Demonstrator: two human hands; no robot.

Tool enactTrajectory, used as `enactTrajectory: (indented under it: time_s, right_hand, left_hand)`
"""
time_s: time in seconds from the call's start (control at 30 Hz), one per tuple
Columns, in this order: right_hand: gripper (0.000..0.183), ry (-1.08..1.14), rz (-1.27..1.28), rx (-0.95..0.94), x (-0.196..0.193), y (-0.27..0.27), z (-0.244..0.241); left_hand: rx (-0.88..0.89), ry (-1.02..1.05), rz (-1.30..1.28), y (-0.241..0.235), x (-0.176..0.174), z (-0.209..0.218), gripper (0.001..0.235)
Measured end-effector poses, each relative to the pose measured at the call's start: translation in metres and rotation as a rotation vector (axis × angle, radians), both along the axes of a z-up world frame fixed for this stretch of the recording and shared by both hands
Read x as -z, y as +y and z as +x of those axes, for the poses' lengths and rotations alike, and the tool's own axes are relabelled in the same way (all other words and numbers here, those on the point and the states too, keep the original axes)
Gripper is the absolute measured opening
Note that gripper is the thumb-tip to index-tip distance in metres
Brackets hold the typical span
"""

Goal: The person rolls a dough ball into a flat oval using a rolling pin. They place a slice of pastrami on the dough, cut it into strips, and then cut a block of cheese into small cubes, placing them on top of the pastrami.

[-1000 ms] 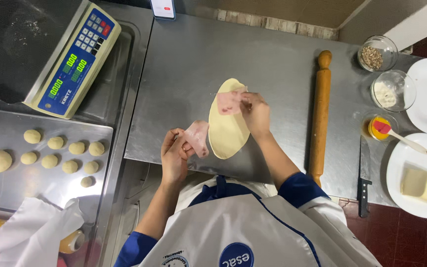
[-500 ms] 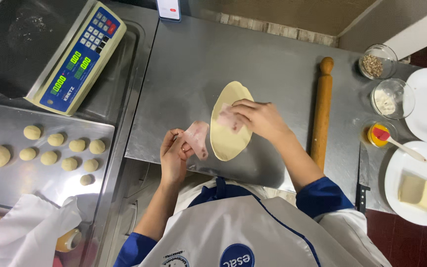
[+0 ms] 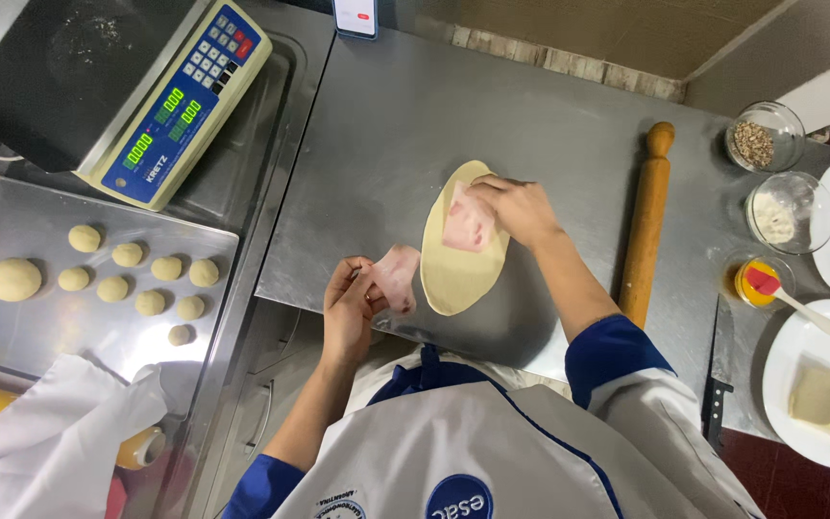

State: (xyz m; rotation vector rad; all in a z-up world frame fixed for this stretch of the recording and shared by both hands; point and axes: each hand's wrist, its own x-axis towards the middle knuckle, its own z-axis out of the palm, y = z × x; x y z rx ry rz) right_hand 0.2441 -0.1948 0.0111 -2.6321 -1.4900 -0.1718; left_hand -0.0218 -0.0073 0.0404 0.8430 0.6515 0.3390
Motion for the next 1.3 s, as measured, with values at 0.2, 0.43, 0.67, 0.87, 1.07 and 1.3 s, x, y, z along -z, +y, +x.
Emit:
enactTrajectory:
  time_s: [0.2, 0.43, 0.67, 0.87, 1.07, 1.3]
  right_hand:
    - [0.013, -0.147, 0.069, 0.043, 0.054, 0.004, 0.016]
    - [0.032, -0.200, 0.067, 0.134, 0.051, 0.007, -0.028]
    - [0.042, 0.101, 0.197, 0.214, 0.056, 0.001, -0.070]
    - [0.052, 1.167, 0.575, 0.395, -0.022, -0.007, -0.080]
    - [0.037, 1.194, 0.788, 0.181, -0.021, -0.025, -0.099]
    - [0.018, 1.024, 0.764, 0.450, -0.002, -0.038, -0.146]
  left_hand:
    - [0.036, 0.022, 0.002, 0.003, 0.016, 0.003, 0.015]
    - [0.026, 0.022, 0.005, 0.001, 0.008, 0.007, 0.018]
    - [0.071, 0.027, 0.022, -0.001, -0.001, 0.016, 0.016]
    - [0.261, -0.025, 0.297, 0.000, 0.001, 0.047, 0.025]
    - [0.434, -0.078, 0.437, -0.008, 0.002, 0.077, 0.024]
    - [0.647, 0.012, 0.508, -0.008, 0.020, 0.094, 0.017]
